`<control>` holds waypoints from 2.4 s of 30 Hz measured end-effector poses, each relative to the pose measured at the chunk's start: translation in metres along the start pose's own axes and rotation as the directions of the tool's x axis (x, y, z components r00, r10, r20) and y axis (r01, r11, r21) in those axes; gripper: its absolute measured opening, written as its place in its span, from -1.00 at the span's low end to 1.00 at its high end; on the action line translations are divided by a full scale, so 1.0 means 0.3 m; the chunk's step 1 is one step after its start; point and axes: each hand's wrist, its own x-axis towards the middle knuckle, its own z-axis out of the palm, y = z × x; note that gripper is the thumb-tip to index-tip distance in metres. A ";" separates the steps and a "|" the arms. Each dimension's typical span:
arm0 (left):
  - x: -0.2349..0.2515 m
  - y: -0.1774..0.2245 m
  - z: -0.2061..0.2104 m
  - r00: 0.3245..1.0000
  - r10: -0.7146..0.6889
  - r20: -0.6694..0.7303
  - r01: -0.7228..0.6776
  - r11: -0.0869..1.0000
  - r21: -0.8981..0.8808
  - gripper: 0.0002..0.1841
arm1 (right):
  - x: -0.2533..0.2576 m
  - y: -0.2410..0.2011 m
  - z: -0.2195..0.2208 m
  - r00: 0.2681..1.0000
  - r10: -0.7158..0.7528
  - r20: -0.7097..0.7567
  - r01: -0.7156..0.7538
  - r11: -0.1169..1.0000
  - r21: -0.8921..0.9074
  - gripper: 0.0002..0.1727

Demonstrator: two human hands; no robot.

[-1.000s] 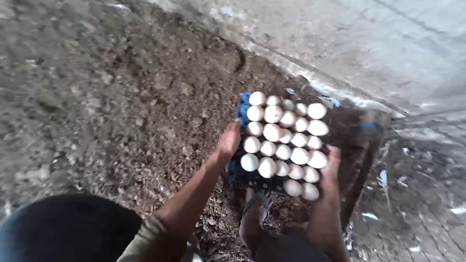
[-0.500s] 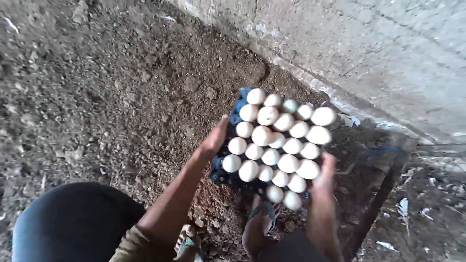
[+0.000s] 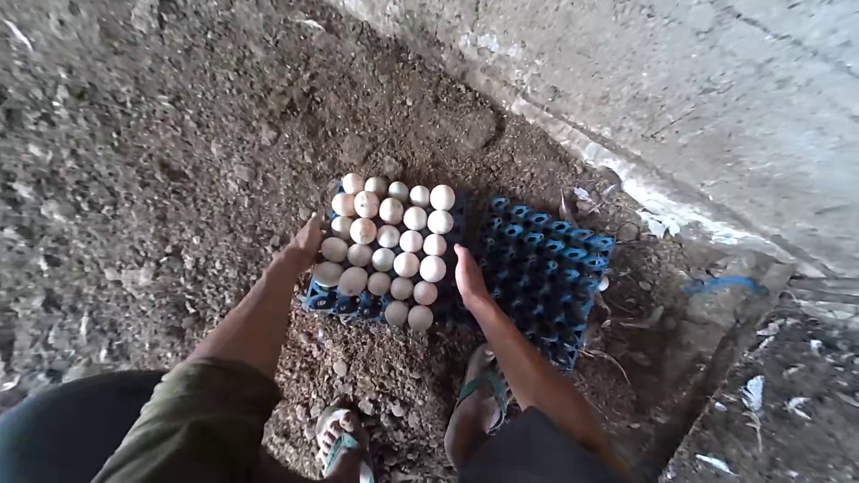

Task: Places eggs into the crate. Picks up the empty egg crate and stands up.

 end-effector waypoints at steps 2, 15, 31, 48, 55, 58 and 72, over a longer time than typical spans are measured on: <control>0.016 -0.010 0.011 1.000 -0.021 0.003 0.021 0.999 0.026 -0.12 | -0.007 0.017 -0.007 1.000 0.013 0.014 -0.013 1.000 -0.002 -0.32; 0.020 0.086 -0.069 0.987 -0.113 0.110 0.085 0.968 0.234 -0.11 | -0.198 0.250 -0.573 0.732 -0.047 -0.680 -0.301 0.873 -0.385 -0.25; 0.004 0.023 -0.138 0.972 -0.045 0.232 0.058 0.997 -0.047 -0.18 | -0.298 0.263 -0.645 0.680 -0.065 -0.730 -0.293 0.889 -0.352 -0.20; -0.071 -0.018 -0.157 0.907 0.073 0.415 0.027 0.973 -0.230 0.00 | 0.179 -0.560 0.054 0.773 -0.305 0.557 0.626 0.221 -0.748 -0.29; -0.159 -0.025 -0.165 0.884 0.197 0.424 -0.146 0.978 -0.150 -0.23 | 0.229 -0.551 0.138 0.736 -0.464 0.492 0.584 0.069 -0.809 -0.07; -0.176 0.005 -0.145 0.918 0.114 0.379 -0.089 0.993 -0.084 -0.46 | 0.090 -0.440 -0.007 0.670 -0.716 0.196 0.604 0.371 -0.705 -0.26; -0.123 -0.005 -0.102 0.965 0.137 0.224 -0.114 0.987 -0.113 -0.66 | -0.076 0.095 0.026 0.994 -0.060 -0.086 0.069 0.993 0.094 -0.41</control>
